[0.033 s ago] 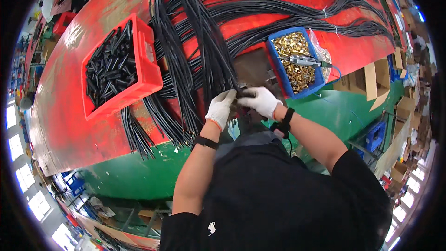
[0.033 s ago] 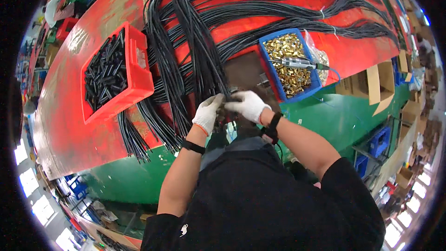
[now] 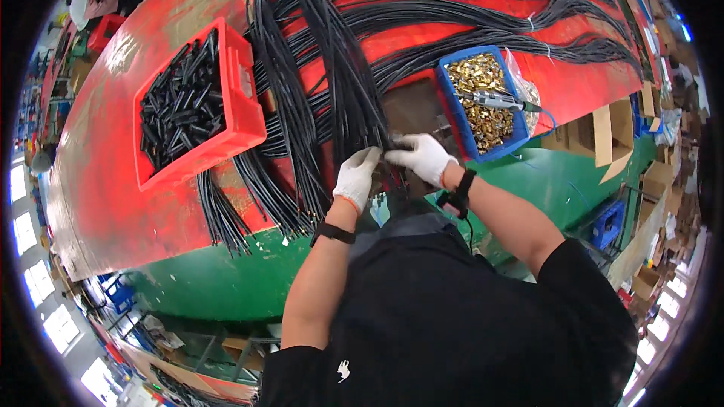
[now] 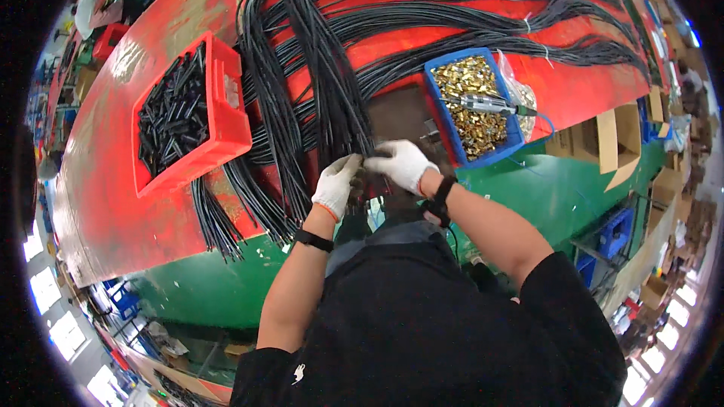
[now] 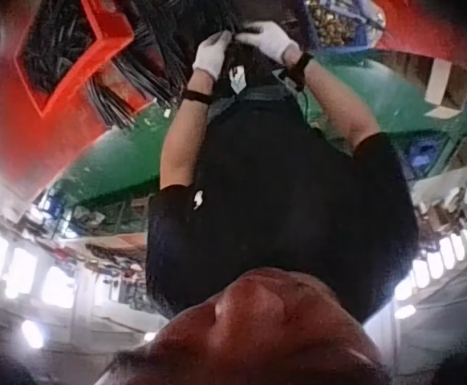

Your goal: Assembling wire harnesses by attaching small plastic caps or sleeves to bundles of wires using a jig.

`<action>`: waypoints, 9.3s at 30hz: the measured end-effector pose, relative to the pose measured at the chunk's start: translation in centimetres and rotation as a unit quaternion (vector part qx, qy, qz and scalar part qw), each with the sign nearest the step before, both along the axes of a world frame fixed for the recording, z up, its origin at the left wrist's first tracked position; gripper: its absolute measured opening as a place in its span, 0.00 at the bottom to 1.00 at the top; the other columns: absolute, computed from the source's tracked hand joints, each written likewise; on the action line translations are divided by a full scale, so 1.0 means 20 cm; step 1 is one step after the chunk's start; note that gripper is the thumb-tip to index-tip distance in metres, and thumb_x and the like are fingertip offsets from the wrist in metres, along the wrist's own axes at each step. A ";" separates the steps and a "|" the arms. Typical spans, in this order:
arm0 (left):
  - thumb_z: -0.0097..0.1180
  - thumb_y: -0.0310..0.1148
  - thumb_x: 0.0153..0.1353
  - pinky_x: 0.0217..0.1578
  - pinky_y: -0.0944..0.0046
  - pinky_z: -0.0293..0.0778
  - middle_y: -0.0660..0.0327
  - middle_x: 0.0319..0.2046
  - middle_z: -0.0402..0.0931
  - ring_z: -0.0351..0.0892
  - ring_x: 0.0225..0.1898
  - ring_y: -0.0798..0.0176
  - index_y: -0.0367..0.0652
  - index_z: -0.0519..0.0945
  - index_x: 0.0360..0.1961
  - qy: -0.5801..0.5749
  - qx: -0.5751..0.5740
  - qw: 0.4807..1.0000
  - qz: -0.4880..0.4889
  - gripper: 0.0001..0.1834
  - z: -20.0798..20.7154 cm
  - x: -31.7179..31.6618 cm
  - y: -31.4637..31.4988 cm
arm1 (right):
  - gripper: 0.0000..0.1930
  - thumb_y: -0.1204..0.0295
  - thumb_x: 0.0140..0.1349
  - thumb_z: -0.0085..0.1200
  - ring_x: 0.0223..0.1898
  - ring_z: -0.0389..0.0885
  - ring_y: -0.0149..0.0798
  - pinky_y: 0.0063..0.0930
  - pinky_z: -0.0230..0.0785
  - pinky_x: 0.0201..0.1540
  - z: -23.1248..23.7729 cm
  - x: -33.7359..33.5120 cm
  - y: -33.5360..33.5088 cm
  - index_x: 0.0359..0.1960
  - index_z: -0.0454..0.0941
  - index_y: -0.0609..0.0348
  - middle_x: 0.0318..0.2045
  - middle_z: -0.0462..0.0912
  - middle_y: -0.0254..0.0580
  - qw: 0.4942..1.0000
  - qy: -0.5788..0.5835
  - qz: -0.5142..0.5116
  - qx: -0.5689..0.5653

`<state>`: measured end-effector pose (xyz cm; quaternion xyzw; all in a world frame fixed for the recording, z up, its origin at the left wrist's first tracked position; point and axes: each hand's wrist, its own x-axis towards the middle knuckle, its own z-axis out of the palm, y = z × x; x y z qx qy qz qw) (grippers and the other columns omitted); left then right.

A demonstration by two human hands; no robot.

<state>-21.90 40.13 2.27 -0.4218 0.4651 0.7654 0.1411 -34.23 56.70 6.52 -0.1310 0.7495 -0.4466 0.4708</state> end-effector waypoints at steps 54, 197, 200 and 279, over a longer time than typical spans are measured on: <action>0.62 0.27 0.68 0.34 0.53 0.85 0.51 0.35 0.85 0.86 0.32 0.52 0.35 0.81 0.44 -0.031 0.106 0.992 0.057 0.08 0.01 -0.01 -0.31 | 0.10 0.65 0.73 0.56 0.29 0.82 0.35 0.30 0.74 0.26 -0.25 -0.02 0.18 0.47 0.81 0.56 0.37 0.86 0.35 0.873 -0.419 -0.245 -0.053; 0.68 0.33 0.67 0.28 0.61 0.82 0.59 0.36 0.80 0.82 0.29 0.63 0.37 0.74 0.56 0.037 0.116 0.992 -0.040 0.21 0.04 0.40 -0.67 | 0.27 0.57 0.70 0.64 0.57 0.86 0.48 0.41 0.76 0.63 0.96 -0.91 -0.88 0.63 0.81 0.64 0.54 0.87 0.56 0.824 0.240 0.511 0.048; 0.67 0.34 0.68 0.27 0.60 0.81 0.60 0.31 0.80 0.83 0.26 0.62 0.38 0.75 0.54 0.043 0.122 0.991 -0.032 0.20 -0.02 0.46 -0.70 | 0.35 0.54 0.66 0.67 0.60 0.84 0.53 0.44 0.75 0.65 0.92 -0.57 -1.59 0.68 0.75 0.63 0.58 0.85 0.58 0.880 0.323 0.344 -0.056; 0.63 0.34 0.70 0.34 0.54 0.86 0.61 0.36 0.88 0.87 0.33 0.60 0.43 0.87 0.47 -0.017 0.201 0.979 0.013 0.09 0.08 0.11 -0.21 | 0.34 0.70 0.52 0.79 0.47 0.82 0.31 0.33 0.79 0.51 0.16 0.24 0.12 0.60 0.76 0.59 0.47 0.86 0.37 0.994 -0.074 0.074 -0.024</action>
